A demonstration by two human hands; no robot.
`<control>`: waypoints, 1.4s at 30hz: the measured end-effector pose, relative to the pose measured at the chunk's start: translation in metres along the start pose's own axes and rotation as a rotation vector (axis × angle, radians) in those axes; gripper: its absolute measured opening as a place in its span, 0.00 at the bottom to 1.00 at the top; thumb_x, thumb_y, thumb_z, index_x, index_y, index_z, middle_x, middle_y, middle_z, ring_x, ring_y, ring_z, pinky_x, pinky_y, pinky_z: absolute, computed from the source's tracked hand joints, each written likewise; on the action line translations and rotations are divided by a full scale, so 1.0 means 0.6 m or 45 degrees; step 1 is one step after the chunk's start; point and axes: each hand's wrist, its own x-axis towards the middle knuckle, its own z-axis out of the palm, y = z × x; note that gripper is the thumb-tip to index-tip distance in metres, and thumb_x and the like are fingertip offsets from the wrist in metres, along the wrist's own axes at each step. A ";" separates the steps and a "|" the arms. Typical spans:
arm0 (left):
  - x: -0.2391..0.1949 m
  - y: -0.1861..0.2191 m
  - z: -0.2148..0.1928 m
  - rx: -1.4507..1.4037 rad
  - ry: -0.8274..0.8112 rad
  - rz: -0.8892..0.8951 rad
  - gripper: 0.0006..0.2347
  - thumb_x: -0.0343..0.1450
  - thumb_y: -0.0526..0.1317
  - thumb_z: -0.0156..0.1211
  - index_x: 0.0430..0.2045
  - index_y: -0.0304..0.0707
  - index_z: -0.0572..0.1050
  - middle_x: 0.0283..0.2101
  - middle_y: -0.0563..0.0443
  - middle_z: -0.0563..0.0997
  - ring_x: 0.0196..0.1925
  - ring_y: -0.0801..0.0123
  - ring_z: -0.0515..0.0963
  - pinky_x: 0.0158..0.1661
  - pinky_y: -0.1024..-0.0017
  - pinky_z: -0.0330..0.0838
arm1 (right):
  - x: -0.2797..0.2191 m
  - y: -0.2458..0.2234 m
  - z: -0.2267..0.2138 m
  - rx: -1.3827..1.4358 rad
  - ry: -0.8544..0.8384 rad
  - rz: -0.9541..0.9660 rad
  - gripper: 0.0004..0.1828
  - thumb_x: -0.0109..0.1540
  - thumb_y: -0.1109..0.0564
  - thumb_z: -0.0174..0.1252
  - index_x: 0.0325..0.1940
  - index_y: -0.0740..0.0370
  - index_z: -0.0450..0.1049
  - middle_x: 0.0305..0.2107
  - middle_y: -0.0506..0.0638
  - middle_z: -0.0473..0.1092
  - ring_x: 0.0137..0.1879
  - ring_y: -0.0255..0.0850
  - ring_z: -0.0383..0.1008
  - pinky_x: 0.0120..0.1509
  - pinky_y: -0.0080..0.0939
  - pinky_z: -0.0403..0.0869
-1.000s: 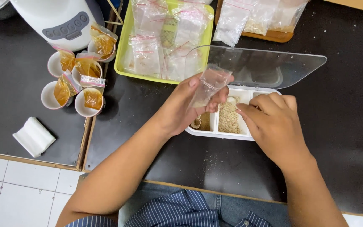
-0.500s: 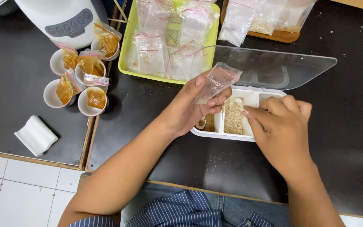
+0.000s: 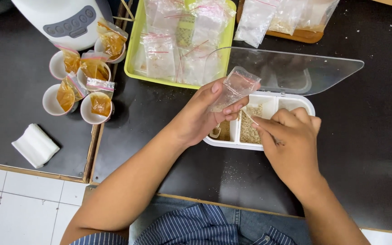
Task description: The person scoops granular spices from a three-compartment container into small clear plastic bags using a small white plastic spoon. They handle each bag one at a time, fill it with a single spice type, and place the filled bag into a yellow tray.
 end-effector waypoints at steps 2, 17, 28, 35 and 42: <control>0.001 0.001 -0.001 -0.016 -0.041 0.035 0.29 0.73 0.61 0.58 0.58 0.33 0.73 0.34 0.55 0.67 0.35 0.78 0.62 0.36 0.80 0.55 | 0.005 0.003 -0.008 -0.024 -0.083 -0.112 0.13 0.65 0.59 0.67 0.49 0.39 0.84 0.27 0.36 0.63 0.40 0.41 0.60 0.49 0.48 0.52; -0.001 -0.009 -0.015 -0.059 -0.064 0.017 0.26 0.76 0.57 0.57 0.59 0.33 0.70 0.33 0.54 0.68 0.30 0.80 0.62 0.40 0.79 0.58 | 0.022 0.012 -0.012 -0.117 0.059 -0.265 0.10 0.67 0.59 0.71 0.48 0.42 0.84 0.27 0.33 0.66 0.41 0.42 0.62 0.52 0.49 0.52; -0.002 -0.004 -0.014 -0.055 -0.052 0.022 0.28 0.74 0.59 0.60 0.59 0.33 0.72 0.32 0.56 0.66 0.32 0.80 0.62 0.39 0.80 0.56 | 0.022 0.036 -0.032 -0.042 0.064 -0.289 0.08 0.69 0.58 0.68 0.46 0.41 0.83 0.27 0.38 0.65 0.39 0.44 0.62 0.54 0.51 0.53; 0.001 -0.007 -0.011 -0.063 -0.146 0.106 0.21 0.77 0.58 0.59 0.55 0.42 0.75 0.40 0.56 0.73 0.34 0.77 0.61 0.38 0.78 0.55 | 0.034 0.018 -0.025 -0.097 -0.088 -0.299 0.06 0.67 0.54 0.68 0.46 0.39 0.82 0.26 0.33 0.66 0.39 0.43 0.62 0.52 0.50 0.54; -0.003 -0.004 -0.017 -0.064 -0.157 0.057 0.21 0.79 0.57 0.55 0.57 0.41 0.74 0.32 0.55 0.65 0.35 0.75 0.61 0.40 0.77 0.55 | 0.034 0.019 -0.036 -0.151 0.013 -0.317 0.04 0.69 0.55 0.68 0.44 0.44 0.81 0.27 0.36 0.65 0.39 0.45 0.62 0.52 0.50 0.54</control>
